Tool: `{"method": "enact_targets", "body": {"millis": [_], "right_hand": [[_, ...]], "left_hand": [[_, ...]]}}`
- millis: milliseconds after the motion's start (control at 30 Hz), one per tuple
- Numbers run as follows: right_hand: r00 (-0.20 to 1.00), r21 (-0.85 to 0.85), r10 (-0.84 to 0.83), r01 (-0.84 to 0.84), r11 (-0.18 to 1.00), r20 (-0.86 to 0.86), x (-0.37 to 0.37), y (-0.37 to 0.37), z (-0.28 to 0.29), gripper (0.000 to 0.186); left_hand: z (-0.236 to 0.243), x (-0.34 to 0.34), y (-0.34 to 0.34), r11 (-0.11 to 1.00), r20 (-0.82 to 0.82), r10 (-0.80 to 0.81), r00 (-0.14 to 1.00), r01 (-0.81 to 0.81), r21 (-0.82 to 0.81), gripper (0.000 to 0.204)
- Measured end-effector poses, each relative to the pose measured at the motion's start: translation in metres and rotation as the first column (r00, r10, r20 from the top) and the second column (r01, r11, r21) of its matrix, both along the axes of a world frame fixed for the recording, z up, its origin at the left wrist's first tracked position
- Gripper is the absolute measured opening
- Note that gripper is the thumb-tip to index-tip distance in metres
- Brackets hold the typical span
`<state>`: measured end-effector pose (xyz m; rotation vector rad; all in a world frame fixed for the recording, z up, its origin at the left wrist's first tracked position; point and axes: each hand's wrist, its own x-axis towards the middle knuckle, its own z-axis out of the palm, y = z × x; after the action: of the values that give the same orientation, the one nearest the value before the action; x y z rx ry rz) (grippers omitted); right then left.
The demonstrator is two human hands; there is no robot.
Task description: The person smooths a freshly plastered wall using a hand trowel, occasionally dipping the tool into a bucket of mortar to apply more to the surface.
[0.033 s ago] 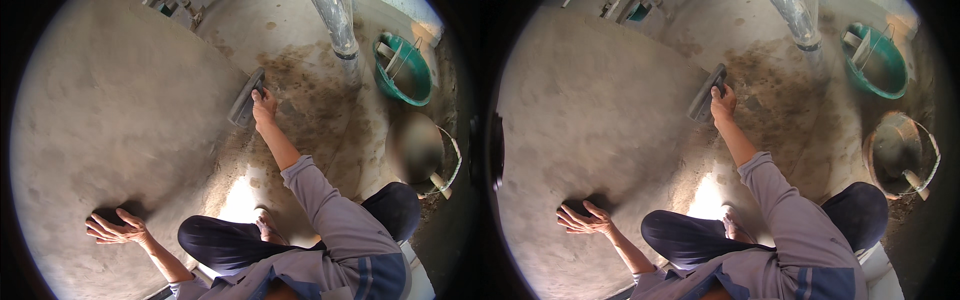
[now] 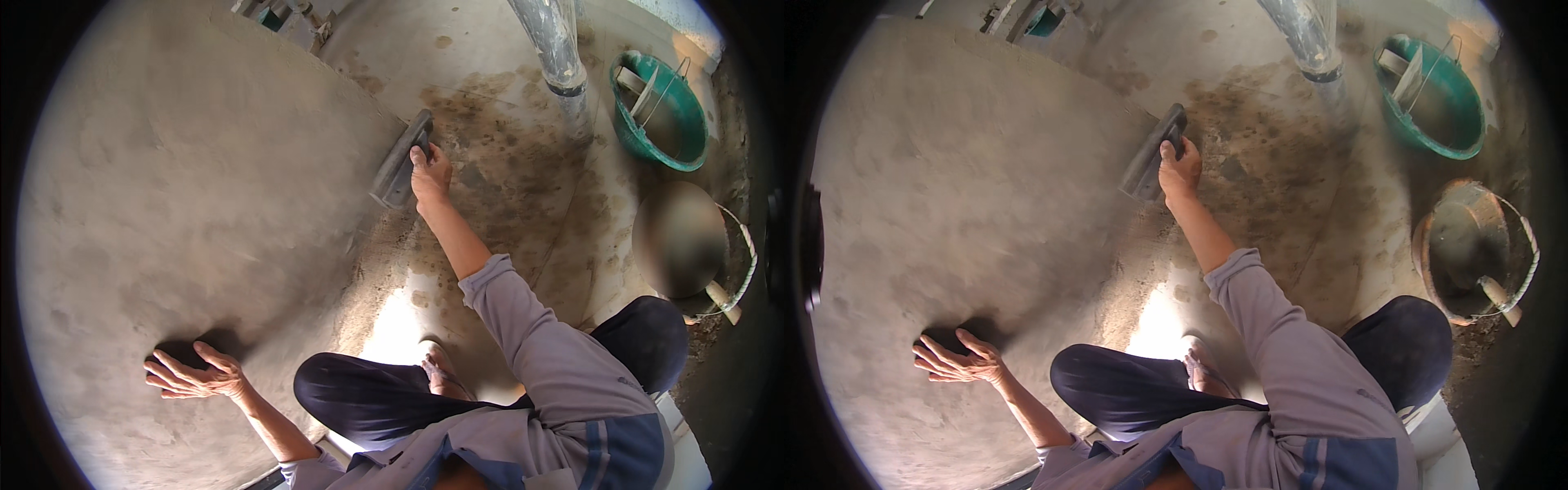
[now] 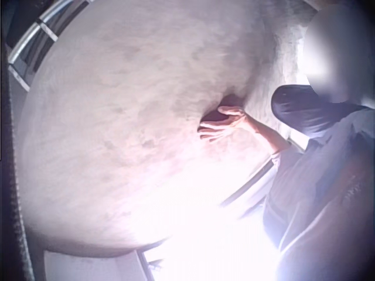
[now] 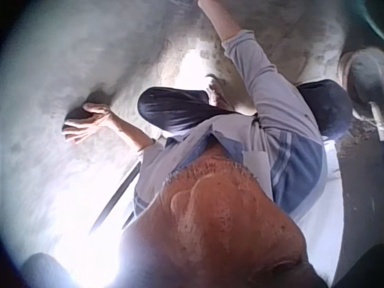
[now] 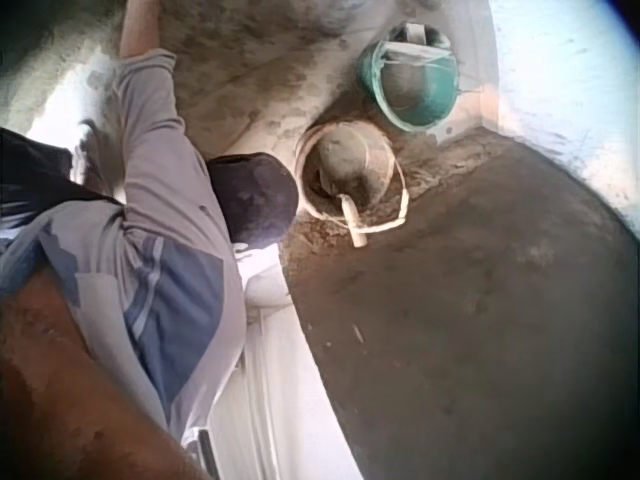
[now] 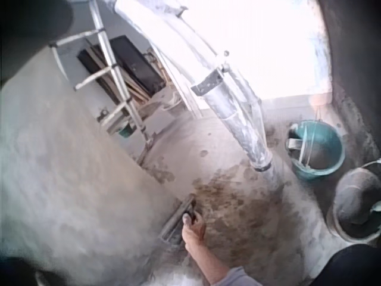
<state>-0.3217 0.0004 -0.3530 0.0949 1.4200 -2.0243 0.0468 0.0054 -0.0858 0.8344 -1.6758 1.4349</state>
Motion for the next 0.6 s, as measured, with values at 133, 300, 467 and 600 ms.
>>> {"method": "enact_targets", "body": {"millis": [133, 300, 467, 600], "right_hand": [[0.960, -0.063, -0.021, 0.004, 0.998, -0.280, 0.008, -0.002, 0.047, 0.048], [0.629, -0.437, -0.346, 0.012, 0.900, -0.696, 0.068, 0.009, 0.133, 0.049], [0.965, -0.191, -0.115, 0.070, 0.979, -0.234, 0.054, 0.022, 0.047, 0.055], [0.993, 0.115, -0.053, 0.065, 0.991, -0.108, 0.020, 0.002, -0.026, 0.056]], "left_hand": [[0.003, -0.002, 0.002, 1.000, 0.004, 0.018, 1.000, -0.018, -0.004, 0.065], [-0.002, 0.001, 0.002, 0.999, 0.001, 0.052, 0.999, -0.052, 0.011, 0.066], [0.000, 0.004, 0.004, 0.998, 0.004, 0.067, 0.998, -0.067, 0.014, 0.066], [-0.001, -0.006, 0.001, 0.999, -0.002, 0.035, 0.999, -0.035, 0.025, 0.069]]}}
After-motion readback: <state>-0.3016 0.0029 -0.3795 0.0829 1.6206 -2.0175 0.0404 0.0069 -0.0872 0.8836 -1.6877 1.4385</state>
